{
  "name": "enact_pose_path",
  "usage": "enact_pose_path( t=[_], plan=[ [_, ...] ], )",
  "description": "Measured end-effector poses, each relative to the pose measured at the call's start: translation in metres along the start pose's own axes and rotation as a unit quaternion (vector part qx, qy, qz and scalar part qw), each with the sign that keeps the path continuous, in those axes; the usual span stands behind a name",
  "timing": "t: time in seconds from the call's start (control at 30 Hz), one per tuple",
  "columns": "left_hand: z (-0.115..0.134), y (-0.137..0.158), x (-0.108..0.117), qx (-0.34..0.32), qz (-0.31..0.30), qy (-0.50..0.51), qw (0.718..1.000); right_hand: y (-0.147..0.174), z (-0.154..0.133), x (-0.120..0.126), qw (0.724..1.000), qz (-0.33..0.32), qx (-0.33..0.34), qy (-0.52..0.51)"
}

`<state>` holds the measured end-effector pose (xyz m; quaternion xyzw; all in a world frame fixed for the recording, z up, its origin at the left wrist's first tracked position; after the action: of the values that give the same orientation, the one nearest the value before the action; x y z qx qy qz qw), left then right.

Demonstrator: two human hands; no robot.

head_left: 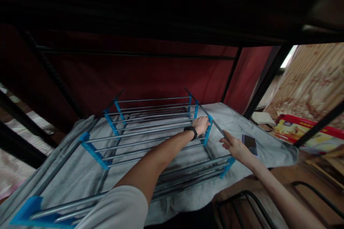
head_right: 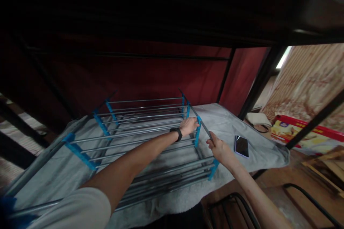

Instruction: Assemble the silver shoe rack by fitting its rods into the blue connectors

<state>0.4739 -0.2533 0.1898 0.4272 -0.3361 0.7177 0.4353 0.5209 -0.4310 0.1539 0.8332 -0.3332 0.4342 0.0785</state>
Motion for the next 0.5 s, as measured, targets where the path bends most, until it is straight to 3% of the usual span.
enact_pose_path(
  t=[0.5],
  plan=[
    [0.010, 0.012, 0.003, -0.034, 0.009, -0.061, 0.998, 0.006, -0.015, 0.003, 0.999, -0.015, 0.028, 0.030]
  ],
)
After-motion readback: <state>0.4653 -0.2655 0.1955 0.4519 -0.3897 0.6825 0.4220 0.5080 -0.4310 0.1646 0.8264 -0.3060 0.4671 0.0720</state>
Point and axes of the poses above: each hand's wrist, its own y-axis away from the middle knuckle, its own x-axis out of the back of the hand, z = x × y, the point moved 8 cm from there along -y, towards the middle knuckle, and after that the axes turned 3 degrees about y, right-handed, at the moved point
